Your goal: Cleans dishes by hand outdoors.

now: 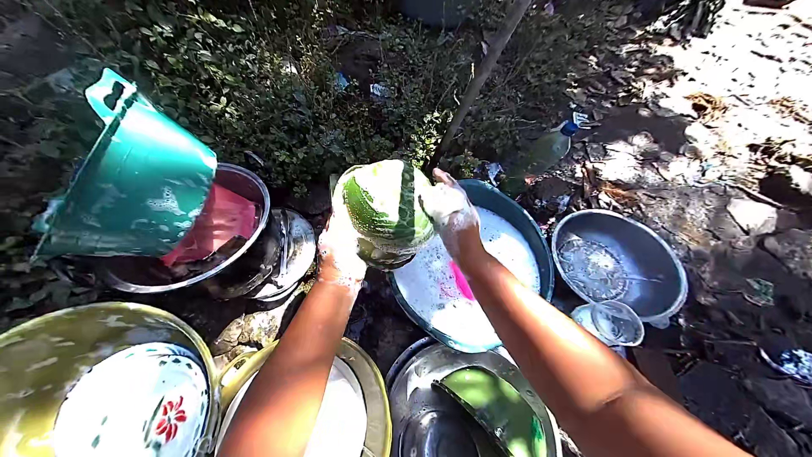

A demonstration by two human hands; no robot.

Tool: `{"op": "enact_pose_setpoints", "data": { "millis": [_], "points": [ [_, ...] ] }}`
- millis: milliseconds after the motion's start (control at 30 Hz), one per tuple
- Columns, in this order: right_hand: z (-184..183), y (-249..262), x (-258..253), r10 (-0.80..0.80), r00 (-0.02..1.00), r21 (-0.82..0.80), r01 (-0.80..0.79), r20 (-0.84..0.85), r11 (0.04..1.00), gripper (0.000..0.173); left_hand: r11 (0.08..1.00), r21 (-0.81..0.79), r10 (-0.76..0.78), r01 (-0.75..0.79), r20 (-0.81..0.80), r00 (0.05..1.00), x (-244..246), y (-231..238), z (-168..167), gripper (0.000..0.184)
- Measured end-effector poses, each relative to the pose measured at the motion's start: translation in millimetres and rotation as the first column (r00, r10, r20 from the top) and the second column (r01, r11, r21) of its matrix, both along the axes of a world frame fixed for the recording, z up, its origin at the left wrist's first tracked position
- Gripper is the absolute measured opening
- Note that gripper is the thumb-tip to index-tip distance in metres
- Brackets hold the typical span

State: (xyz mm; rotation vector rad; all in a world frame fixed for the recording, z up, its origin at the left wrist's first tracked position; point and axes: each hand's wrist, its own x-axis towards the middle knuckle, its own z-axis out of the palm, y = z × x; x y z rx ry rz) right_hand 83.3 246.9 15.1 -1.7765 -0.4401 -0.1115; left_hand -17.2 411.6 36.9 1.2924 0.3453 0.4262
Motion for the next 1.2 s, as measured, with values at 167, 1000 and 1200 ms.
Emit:
{"op": "enact_pose_setpoints", "data": {
  "millis": [167,1000,1200],
  "points": [
    [73.0,34.1,15.3,-0.024,0.998,-0.559,-0.014,-0.061,0.829,0.035,0.976,0.217,0.022,0.014,-0.163,0.986,-0.8,-28.2,-12.2,0.043],
    [91.8,11.5,18.0,0.197,0.98,-0.702,-0.142,-0.002,0.698,0.034,0.971,-0.232,-0.117,0.065,-0.221,0.968,13.8,-10.3,-33.5,0.064],
    [32.1,2.2,-37.0,0.431,0.785,-0.59,-0.105,0.444,0.8,0.021,0.912,-0.41,-0.188,0.02,-0.375,0.908,10.5,-1.4,-17.0,0.044]
  ]
}}
